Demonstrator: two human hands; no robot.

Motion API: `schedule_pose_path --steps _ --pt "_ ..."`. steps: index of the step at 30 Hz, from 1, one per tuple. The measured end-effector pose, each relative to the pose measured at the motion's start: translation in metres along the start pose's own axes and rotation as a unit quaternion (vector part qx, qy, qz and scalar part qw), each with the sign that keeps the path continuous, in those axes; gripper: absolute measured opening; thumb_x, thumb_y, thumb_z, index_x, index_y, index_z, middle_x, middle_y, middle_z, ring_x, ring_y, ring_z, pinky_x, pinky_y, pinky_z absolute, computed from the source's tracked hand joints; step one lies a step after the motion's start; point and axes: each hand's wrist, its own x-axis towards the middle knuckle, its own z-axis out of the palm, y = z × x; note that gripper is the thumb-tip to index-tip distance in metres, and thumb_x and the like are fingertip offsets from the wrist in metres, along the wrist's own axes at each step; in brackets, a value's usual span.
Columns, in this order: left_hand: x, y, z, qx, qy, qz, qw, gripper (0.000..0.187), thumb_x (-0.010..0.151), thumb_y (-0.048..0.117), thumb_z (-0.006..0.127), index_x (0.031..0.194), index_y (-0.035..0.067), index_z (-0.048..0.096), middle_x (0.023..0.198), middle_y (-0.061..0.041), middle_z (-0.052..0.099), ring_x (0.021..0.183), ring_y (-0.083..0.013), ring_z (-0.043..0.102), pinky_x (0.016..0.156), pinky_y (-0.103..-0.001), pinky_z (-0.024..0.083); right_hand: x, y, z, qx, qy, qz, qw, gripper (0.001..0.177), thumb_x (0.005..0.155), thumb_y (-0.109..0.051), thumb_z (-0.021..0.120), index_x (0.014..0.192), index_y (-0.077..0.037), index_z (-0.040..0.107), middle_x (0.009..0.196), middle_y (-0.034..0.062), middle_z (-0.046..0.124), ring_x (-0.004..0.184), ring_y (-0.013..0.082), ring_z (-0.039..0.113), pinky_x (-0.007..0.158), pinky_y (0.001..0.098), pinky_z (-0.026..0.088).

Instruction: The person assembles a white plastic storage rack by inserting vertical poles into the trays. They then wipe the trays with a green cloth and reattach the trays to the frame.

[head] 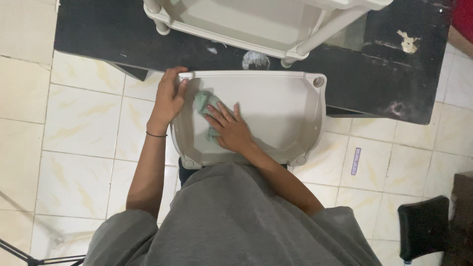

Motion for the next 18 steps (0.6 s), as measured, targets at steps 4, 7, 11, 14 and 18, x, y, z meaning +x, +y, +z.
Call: schedule_pose_path --steps 4,7,11,14,18 --pt "0.001 0.008 -0.004 0.016 -0.014 -0.028 0.999 0.034 0.098 0.008 0.067 0.130 0.002 0.058 0.117 -0.020 0.061 0.107 -0.0379 0.061 0.093 -0.043 0.049 -0.035 0.045 -0.017 -0.050 0.023 0.082 0.995 0.076 0.081 -0.027 0.071 0.152 -0.019 0.045 0.164 0.0126 0.033 0.155 0.0397 0.022 0.117 0.0778 0.005" --pt "0.000 0.013 -0.005 0.051 -0.040 -0.013 0.998 0.047 0.090 0.010 0.078 0.131 0.002 0.057 0.116 -0.021 0.057 0.103 -0.0404 0.059 0.089 -0.046 0.048 -0.048 0.082 -0.023 -0.042 0.094 0.173 0.980 0.079 0.080 -0.019 0.070 0.154 -0.013 0.044 0.161 0.0182 0.035 0.154 0.0446 0.022 0.119 0.0764 0.002" --pt "0.004 0.016 -0.003 0.057 -0.032 0.002 0.998 0.048 0.091 0.002 0.076 0.135 0.006 0.057 0.119 -0.019 0.055 0.100 -0.0369 0.060 0.087 -0.043 0.051 -0.033 0.086 -0.013 -0.003 0.212 0.263 0.941 0.080 0.082 -0.013 0.065 0.158 -0.010 0.040 0.158 0.0175 0.041 0.156 0.0409 0.029 0.128 0.0729 0.001" --pt "0.004 0.015 0.000 0.053 -0.042 -0.035 0.997 0.047 0.092 -0.003 0.071 0.136 0.008 0.058 0.119 -0.018 0.054 0.095 -0.0335 0.061 0.083 -0.041 0.051 -0.018 0.052 0.004 -0.036 0.191 0.184 0.964 0.079 0.088 -0.018 0.065 0.158 -0.004 0.033 0.157 0.0254 0.033 0.151 0.0461 0.021 0.122 0.0745 0.001" --pt "0.004 0.013 0.001 0.037 -0.049 -0.044 0.997 0.046 0.093 -0.004 0.069 0.136 0.009 0.058 0.120 -0.017 0.055 0.097 -0.0333 0.062 0.084 -0.041 0.052 -0.027 0.002 0.012 0.015 -0.086 0.014 0.996 0.078 0.086 -0.026 0.067 0.157 -0.021 0.035 0.170 0.0044 0.023 0.158 0.0324 0.013 0.124 0.0695 0.008"
